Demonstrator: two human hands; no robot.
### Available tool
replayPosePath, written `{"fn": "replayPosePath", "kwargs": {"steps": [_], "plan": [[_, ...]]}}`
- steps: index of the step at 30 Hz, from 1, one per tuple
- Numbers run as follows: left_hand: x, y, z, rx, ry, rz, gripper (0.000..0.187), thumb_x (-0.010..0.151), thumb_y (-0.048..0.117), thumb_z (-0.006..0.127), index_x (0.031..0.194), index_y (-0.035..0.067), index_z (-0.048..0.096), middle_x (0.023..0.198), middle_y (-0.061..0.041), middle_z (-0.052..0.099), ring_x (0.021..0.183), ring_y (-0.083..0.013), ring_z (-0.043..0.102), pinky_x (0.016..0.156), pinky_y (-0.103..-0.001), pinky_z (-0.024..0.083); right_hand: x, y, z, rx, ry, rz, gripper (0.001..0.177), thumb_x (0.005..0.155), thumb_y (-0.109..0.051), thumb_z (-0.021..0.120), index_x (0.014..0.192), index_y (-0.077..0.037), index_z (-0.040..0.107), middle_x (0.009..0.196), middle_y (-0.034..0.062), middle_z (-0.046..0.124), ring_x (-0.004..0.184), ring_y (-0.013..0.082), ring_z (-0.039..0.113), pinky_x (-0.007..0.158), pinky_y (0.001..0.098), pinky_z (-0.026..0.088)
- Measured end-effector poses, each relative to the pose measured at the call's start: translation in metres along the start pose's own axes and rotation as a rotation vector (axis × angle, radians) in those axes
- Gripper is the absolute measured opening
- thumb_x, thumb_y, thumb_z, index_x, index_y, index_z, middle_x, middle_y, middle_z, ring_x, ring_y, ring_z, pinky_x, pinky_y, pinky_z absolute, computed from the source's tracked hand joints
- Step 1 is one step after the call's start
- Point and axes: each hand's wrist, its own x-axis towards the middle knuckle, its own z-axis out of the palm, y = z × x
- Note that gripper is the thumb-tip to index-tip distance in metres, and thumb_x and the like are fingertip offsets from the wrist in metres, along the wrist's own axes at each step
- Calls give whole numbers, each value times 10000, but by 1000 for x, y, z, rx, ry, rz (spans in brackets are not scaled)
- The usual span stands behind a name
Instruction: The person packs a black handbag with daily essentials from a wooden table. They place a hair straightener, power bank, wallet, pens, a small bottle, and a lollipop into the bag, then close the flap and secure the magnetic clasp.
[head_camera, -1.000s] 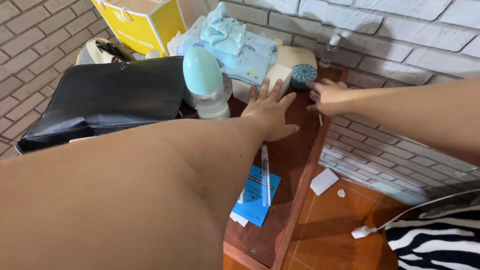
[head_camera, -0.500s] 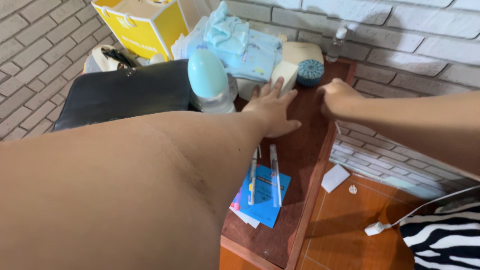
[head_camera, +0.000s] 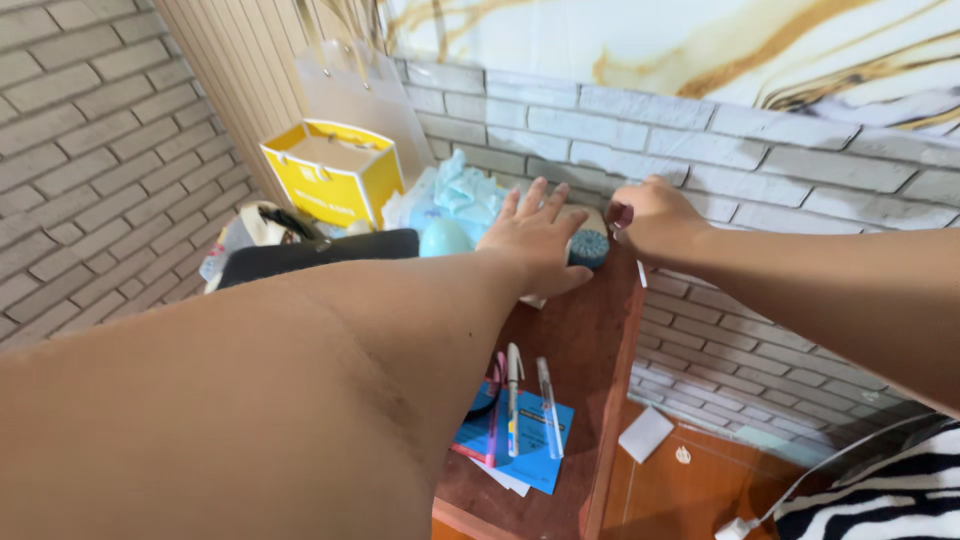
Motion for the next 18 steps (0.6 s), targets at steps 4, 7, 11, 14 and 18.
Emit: {"fn": "replayPosePath", "kwargs": {"steps": [4, 7, 11, 14, 18], "plan": [[-35, -11, -28, 49, 70, -7, 867, 885, 625, 577, 1588, 200, 299, 1687, -152, 123, 1570, -388, 4, 1253, -559, 52, -6, -38, -32, -7, 38, -14, 302, 684, -133, 766, 983, -93, 763, 987, 168, 658, 983, 335, 638, 864, 435, 537], [-69, -21, -50, 58, 84, -57, 866, 878, 632, 567, 1583, 206, 299, 1692, -150, 101, 1563, -393, -6, 1241, -564, 54, -2, -78, -44, -6, 62, -32, 312, 681, -89, 746, 992, -99, 765, 1008, 167, 664, 961, 327, 663, 845, 423, 550], [-121, -48, -71, 53, 77, -140, 890, 873, 643, 569, 1595, 217, 270, 1697, -140, 95, 1569, -388, -9, 1251, -563, 47, 2, -131, -41, 36, 141, -67, 290, 739, -33, 683, 1006, -103, 772, 1057, 147, 667, 978, 316, 682, 846, 416, 551], [-153, -69, -83, 50, 49, -218, 900, 881, 651, 561, 1606, 232, 230, 1699, -141, 63, 1568, -387, -35, 1245, -573, 38, 7, -166, -35, 77, 121, -99, 287, 720, -44, 721, 995, -108, 773, 1059, 135, 664, 977, 301, 687, 857, 406, 551], [-198, -91, -91, 67, 39, -302, 913, 890, 667, 553, 1614, 227, 213, 1705, -145, 54, 1569, -391, -42, 1245, -584, 41, 13, -215, -19, 83, 59, -170, 252, 723, -70, 759, 972, -101, 767, 1031, 126, 669, 966, 297, 684, 840, 408, 550]]}}
